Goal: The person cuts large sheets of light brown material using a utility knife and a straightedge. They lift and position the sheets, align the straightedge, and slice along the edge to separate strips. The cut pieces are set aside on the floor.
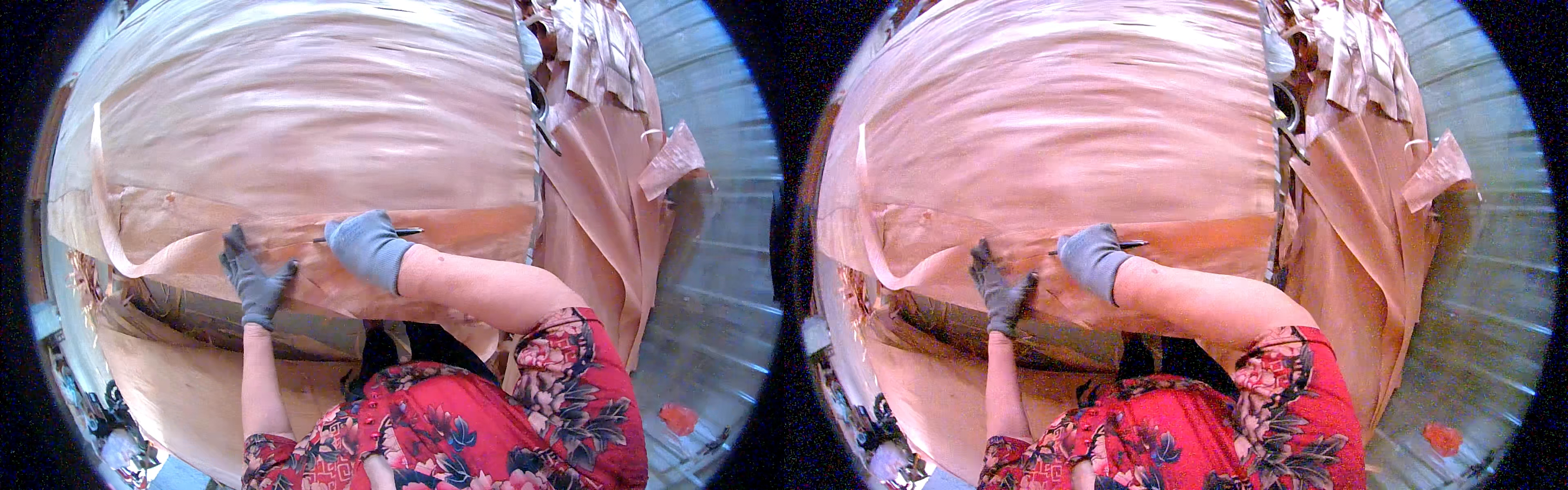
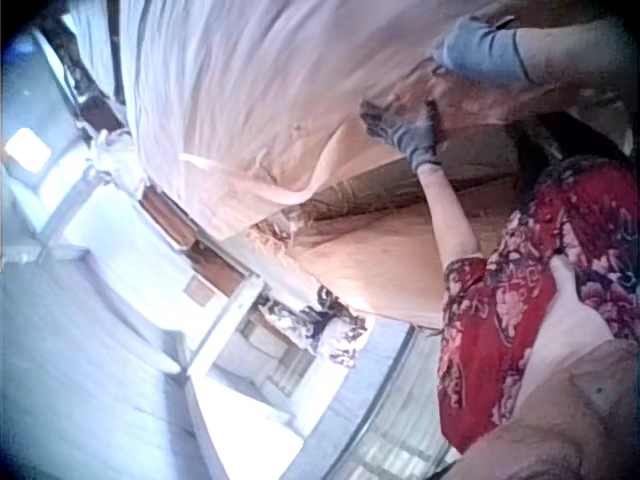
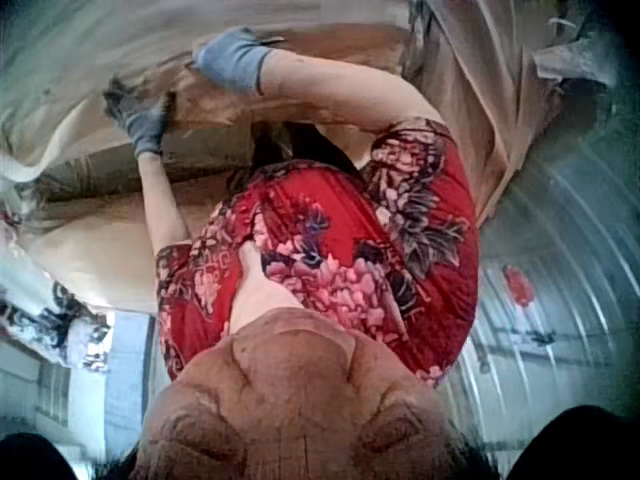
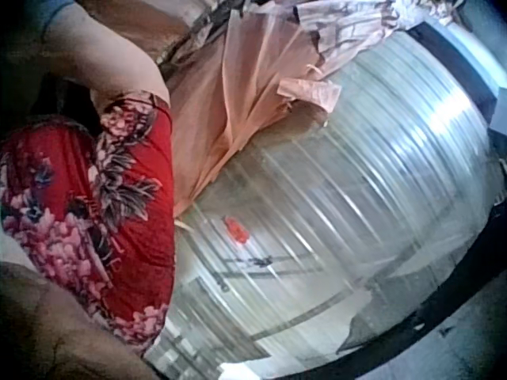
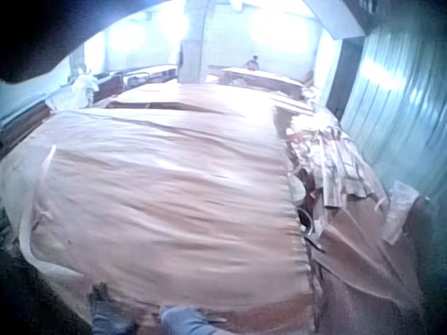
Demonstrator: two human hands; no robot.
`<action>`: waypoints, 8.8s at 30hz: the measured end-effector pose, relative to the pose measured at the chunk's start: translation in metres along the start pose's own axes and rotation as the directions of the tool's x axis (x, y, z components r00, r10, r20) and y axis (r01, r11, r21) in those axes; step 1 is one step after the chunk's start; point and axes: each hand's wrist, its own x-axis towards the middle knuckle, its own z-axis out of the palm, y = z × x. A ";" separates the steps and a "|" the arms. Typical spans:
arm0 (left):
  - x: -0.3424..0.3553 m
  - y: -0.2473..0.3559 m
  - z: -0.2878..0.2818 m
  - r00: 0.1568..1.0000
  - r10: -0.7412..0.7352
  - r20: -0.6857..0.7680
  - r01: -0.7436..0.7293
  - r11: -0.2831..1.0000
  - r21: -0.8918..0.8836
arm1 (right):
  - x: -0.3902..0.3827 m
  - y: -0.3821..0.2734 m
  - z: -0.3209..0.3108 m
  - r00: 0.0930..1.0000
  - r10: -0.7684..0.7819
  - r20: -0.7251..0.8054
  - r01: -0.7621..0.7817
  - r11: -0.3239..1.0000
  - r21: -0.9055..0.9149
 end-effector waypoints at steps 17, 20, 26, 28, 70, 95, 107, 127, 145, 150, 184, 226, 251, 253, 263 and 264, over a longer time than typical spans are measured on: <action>-0.001 -0.011 0.004 0.998 0.056 0.031 -0.058 0.995 0.077 | -0.121 0.168 0.001 0.985 0.000 -0.171 0.000 1.000 -0.002; -0.001 -0.020 0.010 0.994 0.104 -0.012 -0.103 0.992 0.075 | -0.146 0.204 0.004 0.981 0.019 -0.194 -0.041 0.993 -0.110; 0.000 -0.016 0.008 0.990 0.131 -0.046 -0.126 0.987 0.101 | -0.199 0.256 0.012 0.961 0.236 -0.146 -0.264 0.940 -0.215; 0.003 -0.010 0.010 0.993 0.109 -0.043 -0.104 0.989 0.105 | -0.224 0.271 0.018 0.954 0.287 -0.090 -0.301 0.911 -0.281; -0.226 -0.312 -0.160 0.238 -0.724 -0.647 0.855 0.472 -0.214 | -0.067 0.030 0.051 0.748 0.068 -0.660 -0.176 0.980 -0.098; -0.045 0.087 0.045 0.923 0.385 -0.021 -0.384 0.923 0.019 | -0.056 0.044 0.068 0.561 -0.027 -0.827 -0.083 0.993 -0.089; -0.047 0.090 0.029 0.930 0.363 0.060 -0.368 0.922 0.121 | -0.204 0.135 -0.004 0.633 0.228 -0.740 0.136 0.908 0.396; -0.047 0.093 0.030 0.947 0.321 0.023 -0.322 0.943 0.080 | -0.145 0.009 0.055 0.978 -0.203 -0.057 0.201 0.979 -0.036; -0.047 0.094 0.031 0.952 0.303 -0.038 -0.303 0.953 0.003 | -0.154 0.004 0.054 0.981 -0.190 -0.050 0.179 0.971 -0.161; -0.046 0.094 0.034 0.951 0.308 -0.018 -0.308 0.952 -0.004 | -0.170 0.016 0.067 0.999 -0.038 -0.013 0.036 0.995 -0.095; -0.043 0.085 0.043 0.939 0.343 0.015 -0.342 0.934 0.103 | -0.243 0.089 0.061 0.737 0.358 -0.574 0.042 0.823 0.567; -0.025 0.136 -0.006 0.778 -0.130 0.615 -0.270 0.814 0.514 | -0.230 0.378 0.295 0.250 0.954 0.163 -0.705 0.065 0.706; -0.025 0.129 0.007 0.877 0.015 0.481 -0.241 0.879 0.412 | -0.430 0.429 0.345 0.404 0.882 0.241 -0.647 0.089 0.757; -0.022 0.135 0.000 0.874 -0.048 0.483 -0.152 0.918 0.367 | -0.396 0.442 0.319 0.479 0.860 0.177 -0.651 0.213 0.728; -0.025 0.237 -0.066 0.952 -0.305 0.014 0.269 0.860 0.433 | -0.146 0.603 0.133 0.518 0.784 -0.343 0.128 0.325 0.937; -0.033 0.252 -0.068 0.933 -0.349 -0.086 0.353 0.840 0.412 | -0.119 0.628 0.118 0.475 0.786 -0.396 0.140 0.376 0.916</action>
